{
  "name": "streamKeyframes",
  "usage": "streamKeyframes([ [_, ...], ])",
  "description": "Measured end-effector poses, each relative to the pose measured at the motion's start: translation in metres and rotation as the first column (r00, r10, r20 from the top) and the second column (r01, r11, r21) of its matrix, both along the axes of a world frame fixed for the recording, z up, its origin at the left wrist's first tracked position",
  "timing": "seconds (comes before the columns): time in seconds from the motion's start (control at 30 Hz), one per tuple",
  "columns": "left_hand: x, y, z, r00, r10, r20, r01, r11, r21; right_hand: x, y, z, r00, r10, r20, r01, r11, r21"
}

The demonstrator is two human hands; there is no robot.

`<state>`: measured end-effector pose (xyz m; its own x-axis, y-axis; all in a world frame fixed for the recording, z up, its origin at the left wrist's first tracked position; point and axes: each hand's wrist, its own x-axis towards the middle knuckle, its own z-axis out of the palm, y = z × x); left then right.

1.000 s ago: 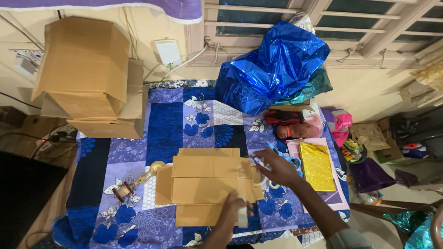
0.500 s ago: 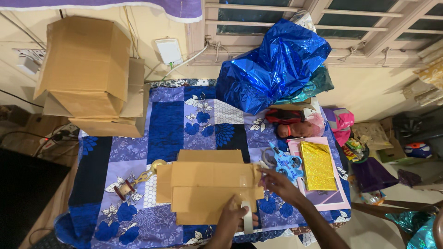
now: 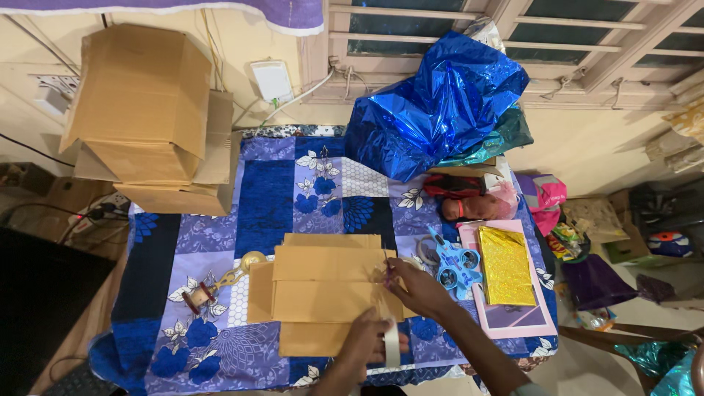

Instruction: The person assembles a flat cardboard box by folding its flaps and securing them with clear packing tape. They then place a small wrapped item inside the box and tape the top flaps shut.

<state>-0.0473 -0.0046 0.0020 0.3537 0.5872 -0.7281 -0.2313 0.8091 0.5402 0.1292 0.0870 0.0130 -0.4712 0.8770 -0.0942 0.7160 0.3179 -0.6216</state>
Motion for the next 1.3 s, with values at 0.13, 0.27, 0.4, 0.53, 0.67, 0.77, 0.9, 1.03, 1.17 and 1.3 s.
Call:
streamKeyframes([
  [0.13,0.002,-0.006,-0.008,0.999,-0.052,-0.010,0.052,0.998,-0.023,0.004,0.004,-0.009,1.000,-0.006,0.023,0.007,1.000,-0.014],
  [0.27,0.010,-0.005,-0.023,0.994,0.062,0.088,-0.065,0.998,0.028,0.018,0.015,-0.014,0.986,-0.049,-0.156,0.004,0.961,-0.276],
  [0.4,0.020,-0.008,-0.026,0.975,0.214,0.058,-0.214,0.977,-0.012,0.044,0.024,-0.006,0.947,0.052,-0.316,-0.148,0.946,-0.288],
  [0.53,0.023,-0.010,-0.025,0.967,0.253,-0.033,-0.255,0.963,-0.091,0.071,0.020,0.010,0.998,-0.037,-0.059,-0.011,0.749,-0.662],
  [0.67,0.027,-0.008,-0.025,0.957,0.291,-0.017,-0.291,0.953,-0.078,0.082,0.012,0.014,0.995,0.037,-0.089,-0.095,0.543,-0.834],
  [0.77,0.034,-0.009,-0.024,0.959,0.281,0.031,-0.279,0.959,-0.055,0.082,0.014,0.006,0.984,0.001,-0.179,-0.166,0.382,-0.909],
  [0.9,0.035,-0.013,-0.021,0.950,0.305,0.061,-0.295,0.947,-0.127,0.084,0.019,-0.004,0.984,-0.048,-0.174,-0.154,0.273,-0.949],
  [1.03,0.032,-0.013,-0.023,0.936,0.343,0.082,-0.327,0.931,-0.164,0.081,0.027,-0.010,0.956,-0.089,-0.278,-0.261,0.170,-0.950],
  [1.17,0.031,-0.013,-0.030,0.929,0.358,0.089,-0.341,0.925,-0.169,0.072,0.034,-0.014,0.960,-0.067,-0.273,-0.264,0.122,-0.957],
  [1.3,0.031,-0.014,-0.037,0.899,0.424,0.114,-0.401,0.898,-0.180,0.076,0.043,-0.013,0.972,-0.013,-0.234,-0.229,0.154,-0.961],
])
